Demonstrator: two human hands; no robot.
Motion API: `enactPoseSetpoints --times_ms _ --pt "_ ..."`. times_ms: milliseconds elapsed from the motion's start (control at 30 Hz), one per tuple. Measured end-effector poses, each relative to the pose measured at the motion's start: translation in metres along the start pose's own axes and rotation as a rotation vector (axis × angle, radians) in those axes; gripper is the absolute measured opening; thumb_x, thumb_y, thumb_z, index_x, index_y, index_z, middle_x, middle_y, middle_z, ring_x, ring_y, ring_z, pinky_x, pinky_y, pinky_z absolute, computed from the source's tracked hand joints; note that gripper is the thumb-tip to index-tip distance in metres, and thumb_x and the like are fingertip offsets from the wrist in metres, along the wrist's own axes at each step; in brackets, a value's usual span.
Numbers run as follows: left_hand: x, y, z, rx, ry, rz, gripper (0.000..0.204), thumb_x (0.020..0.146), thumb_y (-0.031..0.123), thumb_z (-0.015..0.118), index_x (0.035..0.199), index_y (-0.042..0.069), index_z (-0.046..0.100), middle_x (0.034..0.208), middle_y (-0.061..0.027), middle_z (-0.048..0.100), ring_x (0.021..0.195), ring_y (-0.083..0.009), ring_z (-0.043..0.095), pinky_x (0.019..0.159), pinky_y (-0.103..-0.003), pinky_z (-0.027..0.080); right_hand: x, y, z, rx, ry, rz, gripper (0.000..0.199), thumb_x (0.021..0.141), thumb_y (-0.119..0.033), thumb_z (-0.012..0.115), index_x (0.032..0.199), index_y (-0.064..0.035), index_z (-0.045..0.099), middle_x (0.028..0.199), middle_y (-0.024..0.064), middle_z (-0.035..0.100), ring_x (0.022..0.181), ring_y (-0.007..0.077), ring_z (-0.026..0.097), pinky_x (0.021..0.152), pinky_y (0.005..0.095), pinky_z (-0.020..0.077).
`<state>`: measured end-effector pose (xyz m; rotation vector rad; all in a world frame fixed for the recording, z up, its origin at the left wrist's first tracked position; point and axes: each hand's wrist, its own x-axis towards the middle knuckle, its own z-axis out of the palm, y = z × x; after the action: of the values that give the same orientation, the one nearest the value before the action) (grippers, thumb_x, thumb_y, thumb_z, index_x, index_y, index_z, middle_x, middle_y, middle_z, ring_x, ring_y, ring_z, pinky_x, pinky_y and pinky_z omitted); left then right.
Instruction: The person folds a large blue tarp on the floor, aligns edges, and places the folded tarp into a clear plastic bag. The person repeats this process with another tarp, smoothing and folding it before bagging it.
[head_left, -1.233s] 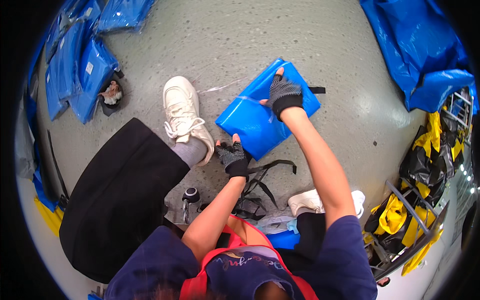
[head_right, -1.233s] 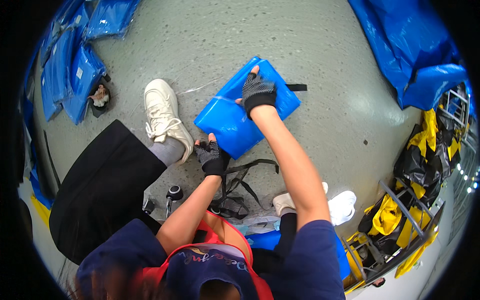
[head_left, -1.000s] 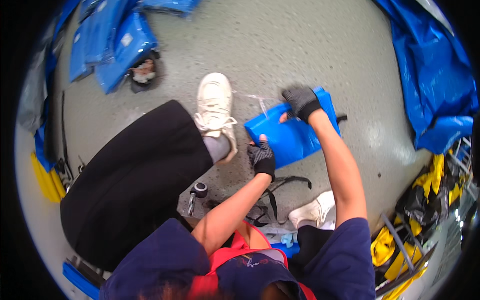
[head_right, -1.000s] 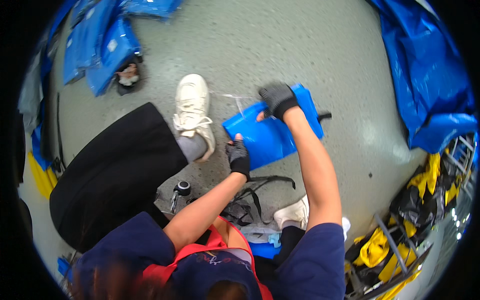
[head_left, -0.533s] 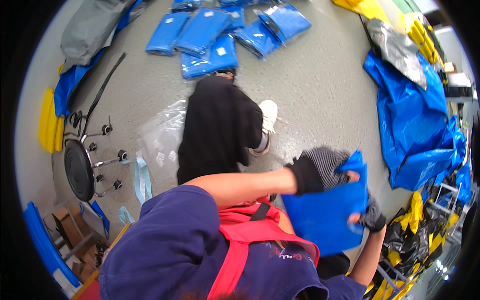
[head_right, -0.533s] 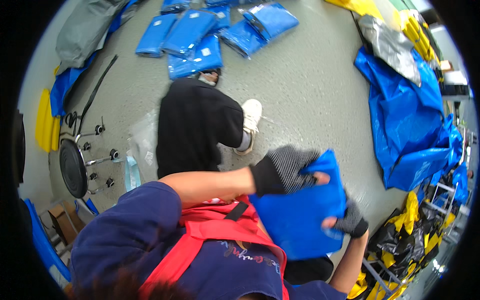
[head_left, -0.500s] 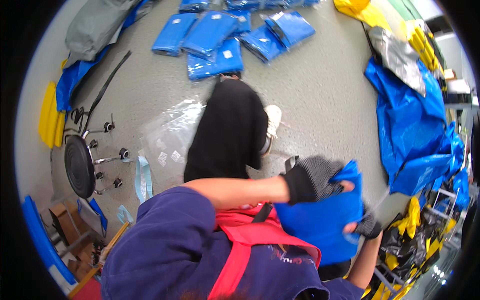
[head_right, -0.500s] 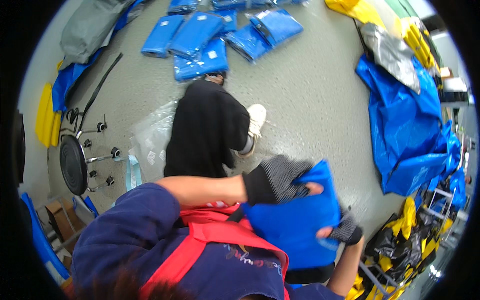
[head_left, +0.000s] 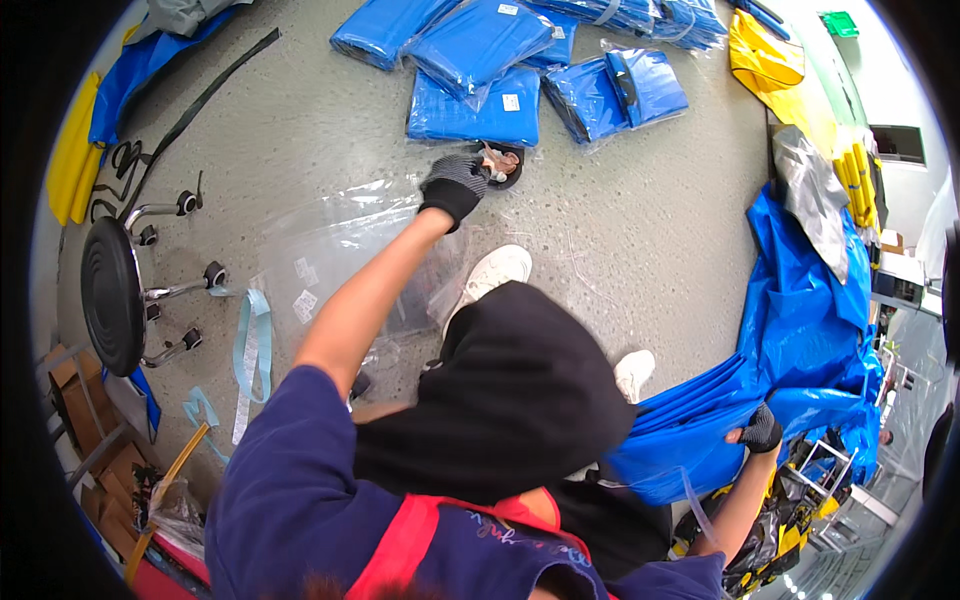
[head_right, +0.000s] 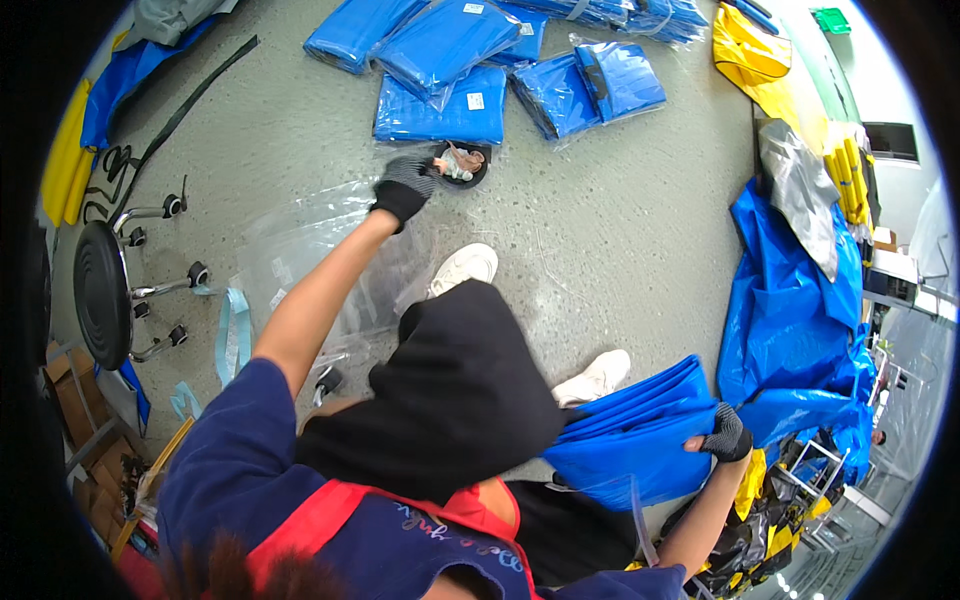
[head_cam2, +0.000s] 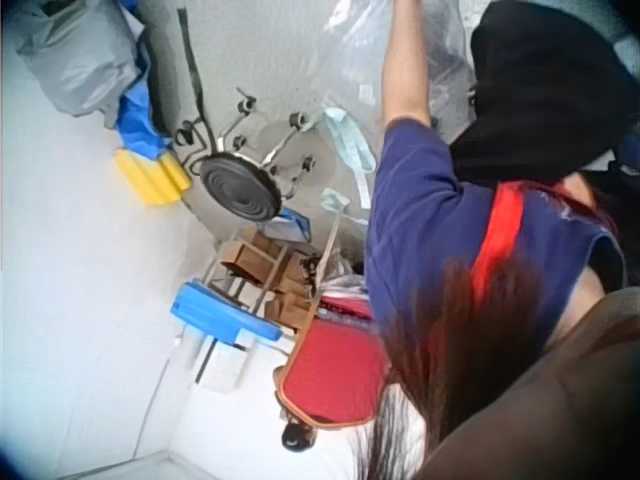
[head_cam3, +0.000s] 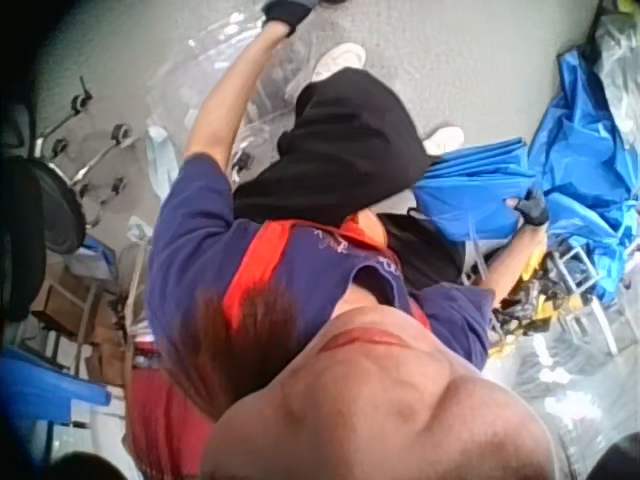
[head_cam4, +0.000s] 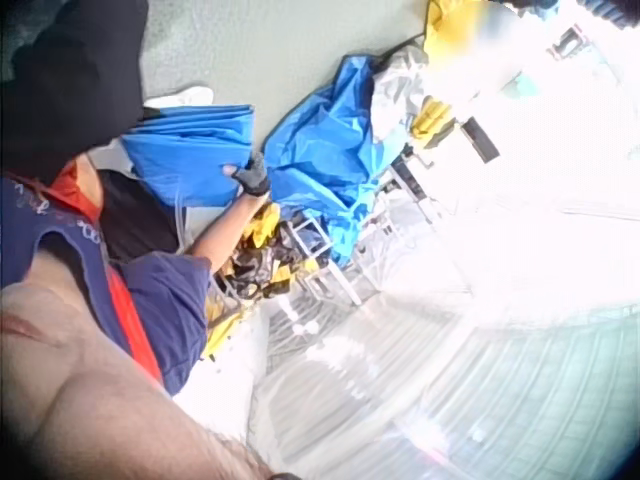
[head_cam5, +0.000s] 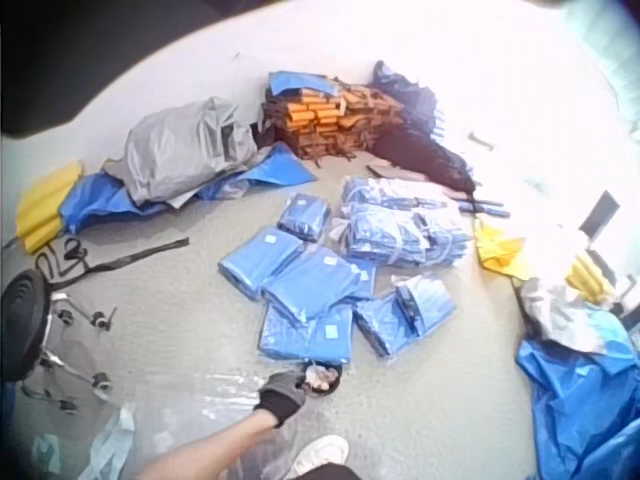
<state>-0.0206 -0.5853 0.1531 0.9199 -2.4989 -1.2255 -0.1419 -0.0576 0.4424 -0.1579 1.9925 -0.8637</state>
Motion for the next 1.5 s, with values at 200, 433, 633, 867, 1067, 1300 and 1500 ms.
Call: enactPoseSetpoints --times_ms 200,433,633,867,1067,1300,1500 --pt "0.041 -0.077 0.128 0.361 0.27 0.061 0.024 0.079 0.024 0.058 0.098 0.011 0.063 0.087 -0.0147 0.065 0.082 -0.0334 0.06 0.073 -0.045 0.048 0.159 0.06 0.015 0.005 0.011 0.202 0.067 0.066 -0.028 0.081 0.117 0.0027 0.052 0.112 0.014 0.061 0.097 0.0231 0.059 0.087 0.036 0.0472" --pt "-0.159 -0.158 0.084 0.419 0.522 -0.204 0.073 0.074 0.038 0.066 0.132 0.004 0.037 0.126 -0.0252 0.045 0.117 -0.0432 0.041 0.1 -0.051 0.029 0.292 0.073 0.077 0.126 -0.153 0.068 0.068 0.071 -0.036 0.076 0.119 0.0061 0.053 0.108 0.0154 0.063 0.093 0.0243 0.061 0.083 0.0362 0.0489" --pt "-0.132 -0.182 0.07 0.695 0.286 -0.206 0.073 0.082 0.044 0.056 0.141 0.008 0.031 0.142 -0.0275 0.028 0.13 -0.0476 0.027 0.104 -0.058 0.018 0.332 0.027 0.045 -0.234 -0.201 0.108 0.057 0.071 -0.037 0.076 0.11 0.0022 0.061 0.092 0.012 0.066 0.083 0.0204 0.063 0.077 0.0341 0.0512" --pt "-0.082 0.028 0.175 -0.823 -0.719 0.013 0.032 0.077 0.035 0.07 0.089 0.005 0.068 0.085 -0.0145 0.067 0.075 -0.0256 0.061 0.069 -0.035 0.048 0.302 -0.086 0.017 -0.545 -0.363 0.018 0.059 0.071 -0.036 0.076 0.111 0.0033 0.061 0.098 0.0135 0.067 0.085 0.0206 0.064 0.08 0.0332 0.051" --pt "-0.161 0.008 0.252 -0.023 -1.108 0.188 0.022 0.083 0.016 0.051 0.09 0.005 0.069 0.093 -0.0153 0.067 0.094 -0.0328 0.061 0.082 -0.038 0.046 0.275 -0.145 -0.103 -0.683 -0.027 0.154 0.065 0.067 -0.034 0.08 0.117 0.0005 0.055 0.101 0.0113 0.063 0.091 0.0196 0.059 0.084 0.0318 0.0482" --pt "-0.135 -0.039 0.169 -0.736 -0.283 -0.577 0.022 0.082 0.018 0.051 0.096 0.007 0.064 0.098 -0.0161 0.063 0.091 -0.034 0.058 0.08 -0.041 0.044 0.33 -0.116 -0.075 -0.356 0.257 -0.244 0.071 0.077 -0.038 0.072 0.131 -0.0001 0.045 0.116 0.0142 0.059 0.1 0.0244 0.058 0.088 0.0327 0.0474" --pt "-0.151 -0.144 0.082 0.313 0.501 -0.191 0.039 0.084 0.017 0.054 0.119 0.0 0.052 0.107 -0.0182 0.055 0.097 -0.0304 0.052 0.084 -0.04 0.041 0.411 -0.064 0.163 -0.112 -0.403 -0.181 0.083 0.07 -0.04 0.077 0.13 0.0044 0.043 0.116 0.0215 0.057 0.103 0.032 0.058 0.089 0.0411 0.0471"
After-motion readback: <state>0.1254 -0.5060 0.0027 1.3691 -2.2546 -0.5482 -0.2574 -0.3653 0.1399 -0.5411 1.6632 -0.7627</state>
